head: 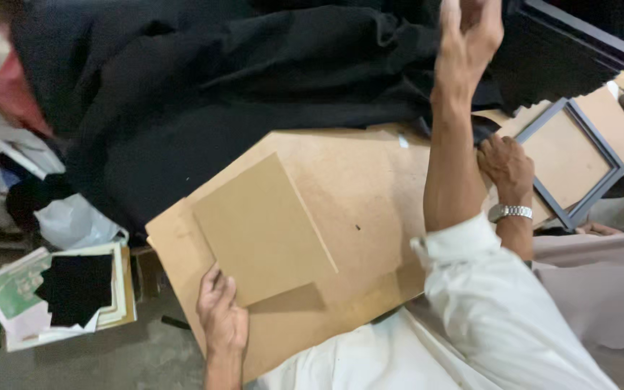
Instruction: The person assembles picture frames by placing black fabric strips along the edges of a cardboard backing, smoothing them, and trimming excess with a utility knife. The person repeats this process for multiple frames, handling cardboard backings, fabric strips, and a utility knife.
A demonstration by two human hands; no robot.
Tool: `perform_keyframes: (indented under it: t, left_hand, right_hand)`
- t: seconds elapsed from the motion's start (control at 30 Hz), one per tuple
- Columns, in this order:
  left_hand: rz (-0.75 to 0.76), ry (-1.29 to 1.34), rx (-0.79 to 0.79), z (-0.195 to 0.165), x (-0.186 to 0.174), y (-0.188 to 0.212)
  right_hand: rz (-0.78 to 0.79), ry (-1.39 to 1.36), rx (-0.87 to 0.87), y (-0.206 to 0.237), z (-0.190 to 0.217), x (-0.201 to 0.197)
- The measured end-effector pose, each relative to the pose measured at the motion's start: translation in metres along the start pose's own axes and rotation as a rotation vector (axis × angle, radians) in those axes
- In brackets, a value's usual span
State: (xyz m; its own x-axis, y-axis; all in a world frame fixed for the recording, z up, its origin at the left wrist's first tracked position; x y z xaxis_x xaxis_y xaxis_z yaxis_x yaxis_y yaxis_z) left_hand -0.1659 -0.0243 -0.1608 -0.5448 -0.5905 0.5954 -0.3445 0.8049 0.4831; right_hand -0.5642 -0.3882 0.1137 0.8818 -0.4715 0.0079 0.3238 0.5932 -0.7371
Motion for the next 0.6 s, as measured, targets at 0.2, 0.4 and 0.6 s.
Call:
perform_keyframes:
  t: [0.2, 0.4, 0.6]
  left_hand:
    - [0.135, -0.034, 0.120, -0.008, 0.017, 0.000]
    - [0.321, -0.414, 0.112, -0.022, 0.048, 0.016]
    - [0.276, -1.308, 0.965, -0.123, 0.092, -0.005]
  right_hand:
    - [0.515, 0.026, 0.846, 0.257, 0.070, 0.004]
    - [0.411, -0.192, 1.059, 0.337, 0.079, -0.042]
    - [0.354, -0.119, 0.987, 0.343, 0.084, -0.092]
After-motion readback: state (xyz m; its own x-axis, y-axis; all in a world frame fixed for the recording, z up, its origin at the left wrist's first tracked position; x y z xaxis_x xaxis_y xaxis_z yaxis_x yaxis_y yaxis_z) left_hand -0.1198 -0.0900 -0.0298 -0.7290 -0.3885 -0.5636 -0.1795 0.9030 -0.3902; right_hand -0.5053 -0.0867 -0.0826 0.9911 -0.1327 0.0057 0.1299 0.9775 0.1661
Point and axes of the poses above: each hand's wrist, its own y-axis away from the middle knuckle, its own x-axis out of the palm, z = x × y, the point moved 7 cm from there along -y, towards the middle knuckle, and after that the axes turned 2 degrees about -z, right-handed, at the moved point
